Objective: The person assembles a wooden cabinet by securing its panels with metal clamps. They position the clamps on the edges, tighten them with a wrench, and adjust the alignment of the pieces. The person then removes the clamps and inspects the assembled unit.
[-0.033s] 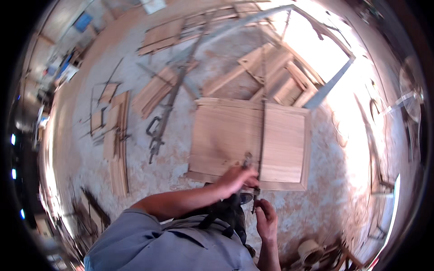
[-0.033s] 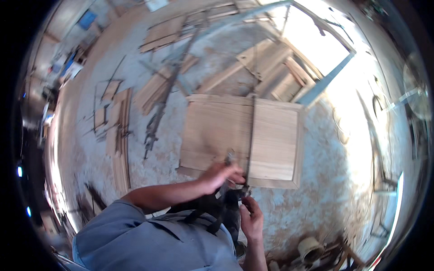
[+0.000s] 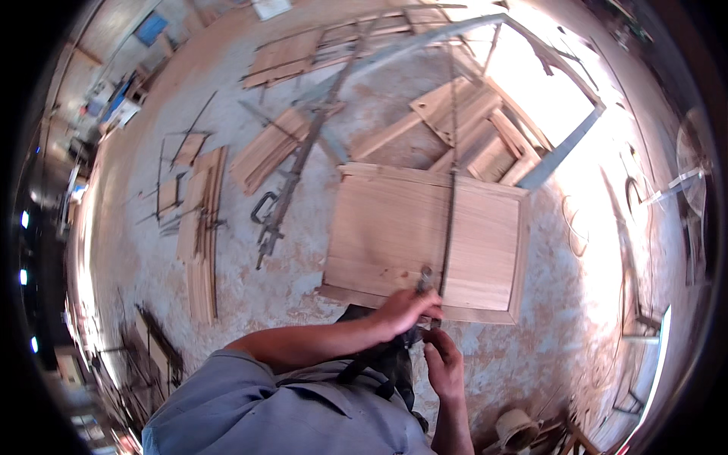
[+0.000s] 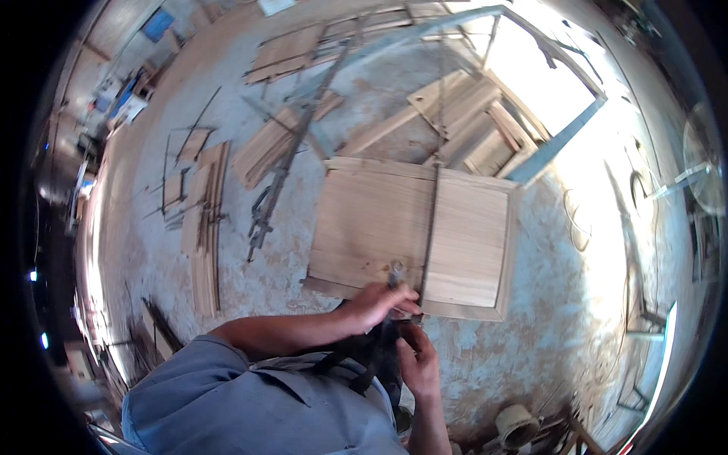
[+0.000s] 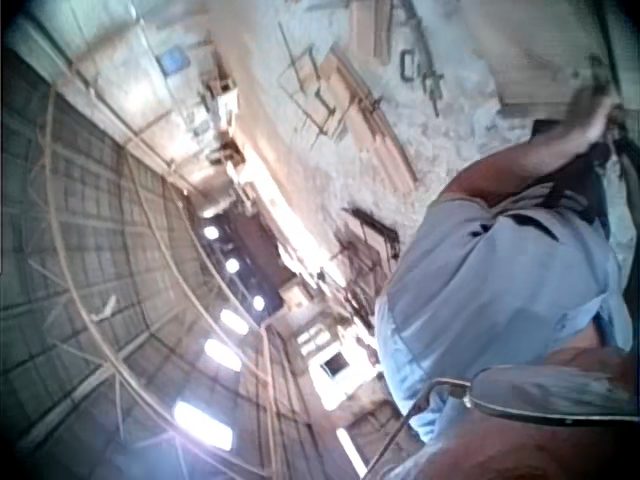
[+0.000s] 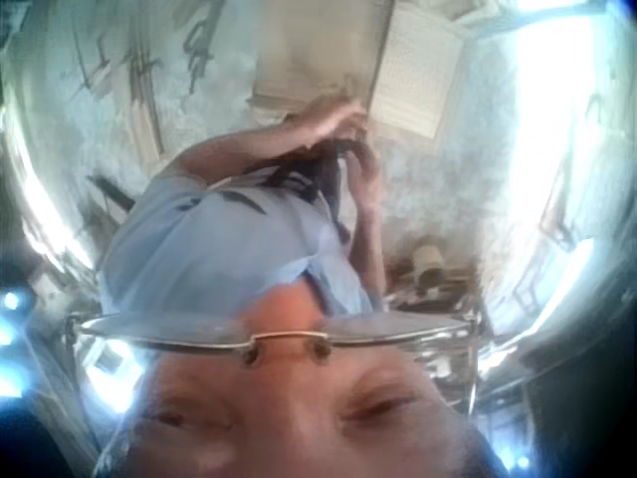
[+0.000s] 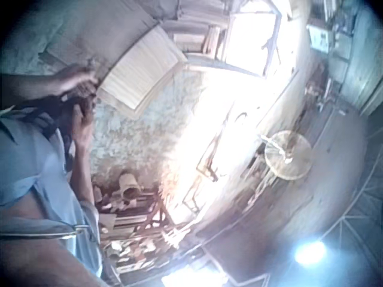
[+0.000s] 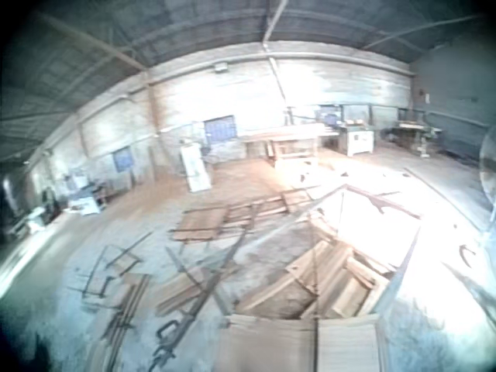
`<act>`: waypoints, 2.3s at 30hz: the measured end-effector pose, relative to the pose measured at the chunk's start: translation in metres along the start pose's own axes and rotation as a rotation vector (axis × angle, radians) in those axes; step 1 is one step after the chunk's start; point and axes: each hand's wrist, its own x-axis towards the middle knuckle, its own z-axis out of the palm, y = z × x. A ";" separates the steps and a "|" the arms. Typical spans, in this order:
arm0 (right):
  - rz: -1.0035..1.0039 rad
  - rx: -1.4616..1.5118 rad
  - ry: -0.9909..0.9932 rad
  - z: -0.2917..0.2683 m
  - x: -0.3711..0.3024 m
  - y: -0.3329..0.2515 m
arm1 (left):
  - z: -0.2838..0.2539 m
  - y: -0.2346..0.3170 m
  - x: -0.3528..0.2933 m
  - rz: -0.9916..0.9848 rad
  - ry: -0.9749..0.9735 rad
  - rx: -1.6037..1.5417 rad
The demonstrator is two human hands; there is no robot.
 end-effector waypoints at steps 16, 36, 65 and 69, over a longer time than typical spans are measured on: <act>0.500 0.261 0.269 0.019 0.001 0.002 | -0.344 0.137 0.057 0.313 1.153 1.353; 0.616 0.472 0.757 0.033 -0.045 0.015 | -0.529 0.156 0.134 0.336 0.752 0.667; -0.806 -0.850 -0.190 0.007 -0.054 -0.105 | 0.016 0.034 -0.154 0.992 0.752 -0.522; -0.596 -0.769 -0.373 0.030 -0.061 -0.076 | 0.018 -0.020 -0.152 0.988 0.760 -0.572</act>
